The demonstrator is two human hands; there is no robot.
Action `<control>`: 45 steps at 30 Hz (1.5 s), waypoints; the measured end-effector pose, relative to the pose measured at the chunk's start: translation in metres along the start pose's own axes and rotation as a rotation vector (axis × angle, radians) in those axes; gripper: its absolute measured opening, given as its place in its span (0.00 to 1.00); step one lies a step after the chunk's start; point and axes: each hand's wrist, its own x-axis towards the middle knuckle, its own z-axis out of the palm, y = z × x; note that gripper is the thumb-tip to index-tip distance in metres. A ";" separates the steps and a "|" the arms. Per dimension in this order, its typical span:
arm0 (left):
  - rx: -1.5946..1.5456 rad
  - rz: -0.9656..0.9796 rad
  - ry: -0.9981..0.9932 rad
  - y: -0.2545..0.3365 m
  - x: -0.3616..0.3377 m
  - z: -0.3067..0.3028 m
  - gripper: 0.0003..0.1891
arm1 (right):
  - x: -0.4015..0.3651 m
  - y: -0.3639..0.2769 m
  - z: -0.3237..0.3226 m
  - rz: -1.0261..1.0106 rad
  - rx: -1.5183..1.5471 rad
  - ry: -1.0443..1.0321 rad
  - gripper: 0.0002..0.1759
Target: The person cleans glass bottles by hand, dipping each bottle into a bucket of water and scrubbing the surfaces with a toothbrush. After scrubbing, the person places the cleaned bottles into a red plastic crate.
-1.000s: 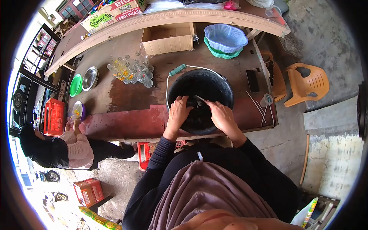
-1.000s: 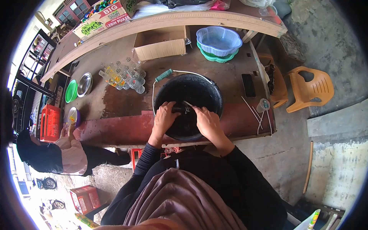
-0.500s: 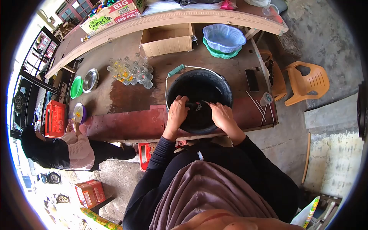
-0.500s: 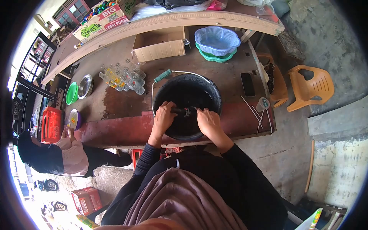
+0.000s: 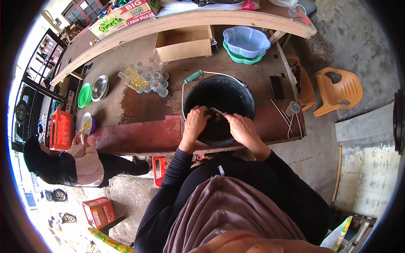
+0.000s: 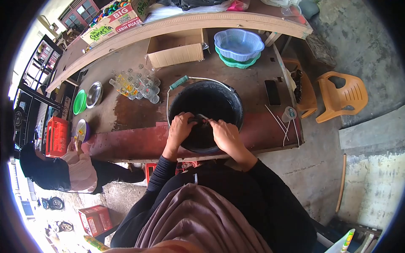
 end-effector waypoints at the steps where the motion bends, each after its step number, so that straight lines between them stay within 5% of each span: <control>1: -0.036 0.046 0.049 0.001 0.000 -0.001 0.18 | 0.001 0.004 0.005 0.044 -0.084 -0.007 0.17; 5: -0.013 0.022 0.128 0.004 0.000 0.001 0.17 | -0.001 0.000 -0.008 0.030 0.016 0.083 0.16; 8: 0.069 -0.077 -0.073 -0.001 0.002 0.003 0.17 | -0.004 -0.001 -0.003 -0.091 0.089 0.035 0.16; 10: -0.019 0.071 0.076 -0.003 0.000 0.002 0.16 | 0.000 0.006 0.007 -0.049 0.022 0.036 0.15; 14: -0.008 0.038 0.112 -0.001 -0.001 0.003 0.15 | 0.003 0.007 0.001 0.022 -0.008 0.057 0.15; 17: -0.001 -0.049 -0.037 0.001 0.001 0.002 0.15 | 0.001 0.000 0.003 0.000 0.073 0.001 0.18; 23: -0.054 0.061 0.188 -0.002 -0.002 0.006 0.13 | 0.007 0.005 0.004 0.075 0.025 0.006 0.16; 26: -0.030 -0.090 -0.014 0.000 0.005 0.003 0.14 | 0.009 0.008 0.012 0.051 0.036 -0.031 0.16; 29: -0.073 0.063 0.079 -0.004 0.000 0.003 0.14 | 0.010 0.010 0.013 0.075 -0.087 -0.026 0.15; 34: -0.046 -0.067 0.043 -0.004 0.000 0.009 0.13 | 0.007 -0.007 -0.003 -0.002 0.116 0.044 0.16; 39: -0.165 0.042 0.120 -0.001 0.001 0.000 0.14 | 0.012 0.004 -0.002 0.036 -0.088 0.032 0.14; 42: -0.109 -0.014 0.100 0.002 0.000 0.002 0.14 | 0.011 -0.003 -0.011 -0.011 0.138 0.117 0.14; 45: -0.077 0.031 0.043 -0.007 0.000 0.010 0.15 | 0.012 0.006 -0.009 0.024 -0.029 -0.083 0.13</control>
